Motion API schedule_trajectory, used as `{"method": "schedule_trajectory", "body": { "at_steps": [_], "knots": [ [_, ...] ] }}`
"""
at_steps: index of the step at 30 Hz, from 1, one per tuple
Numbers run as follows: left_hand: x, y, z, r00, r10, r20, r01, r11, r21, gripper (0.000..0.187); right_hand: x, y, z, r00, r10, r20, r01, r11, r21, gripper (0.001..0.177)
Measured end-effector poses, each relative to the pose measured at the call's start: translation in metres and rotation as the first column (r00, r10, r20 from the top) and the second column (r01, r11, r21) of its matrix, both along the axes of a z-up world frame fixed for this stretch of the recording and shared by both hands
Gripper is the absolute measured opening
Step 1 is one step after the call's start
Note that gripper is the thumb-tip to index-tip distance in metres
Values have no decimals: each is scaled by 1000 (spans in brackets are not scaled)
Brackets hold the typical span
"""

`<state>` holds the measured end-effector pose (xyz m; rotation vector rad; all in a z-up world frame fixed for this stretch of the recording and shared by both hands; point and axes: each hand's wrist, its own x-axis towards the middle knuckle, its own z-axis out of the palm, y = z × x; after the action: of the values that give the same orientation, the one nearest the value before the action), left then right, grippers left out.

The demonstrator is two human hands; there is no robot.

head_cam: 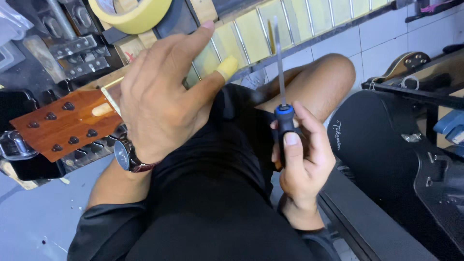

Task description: The person uses a metal file to smooth the edges of the frets on a guitar neck. The fretboard is protected with masking tape, and the person systematically files each fret while holding the neck steady.

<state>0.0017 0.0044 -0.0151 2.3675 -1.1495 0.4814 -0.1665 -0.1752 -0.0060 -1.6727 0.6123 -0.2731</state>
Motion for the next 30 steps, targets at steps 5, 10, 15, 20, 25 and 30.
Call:
{"method": "schedule_trajectory", "body": {
  "at_steps": [5,10,15,20,25,30],
  "knots": [
    [4,2,-3,995,-56,77,61,996,-60,20,-25,-2,-1,999,34,-11,-35,989,-145,40],
    [2,2,-5,993,-48,110,51,998,-30,25,-16,0,6,971,234,-46,-227,848,-479,36],
    [2,3,3,998,-48,49,44,997,67,20,-16,3,4,962,272,-37,-234,739,-631,39],
    [0,-3,5,988,34,-151,-12,989,147,42,-27,4,-7,962,267,-57,-226,660,-717,40],
    [3,-6,5,953,83,-292,-46,990,132,47,0,5,1,942,334,-18,-241,639,-730,36],
    [3,-3,6,999,-43,30,35,972,231,44,19,7,6,929,370,-19,-279,666,-692,44]
  ]
}}
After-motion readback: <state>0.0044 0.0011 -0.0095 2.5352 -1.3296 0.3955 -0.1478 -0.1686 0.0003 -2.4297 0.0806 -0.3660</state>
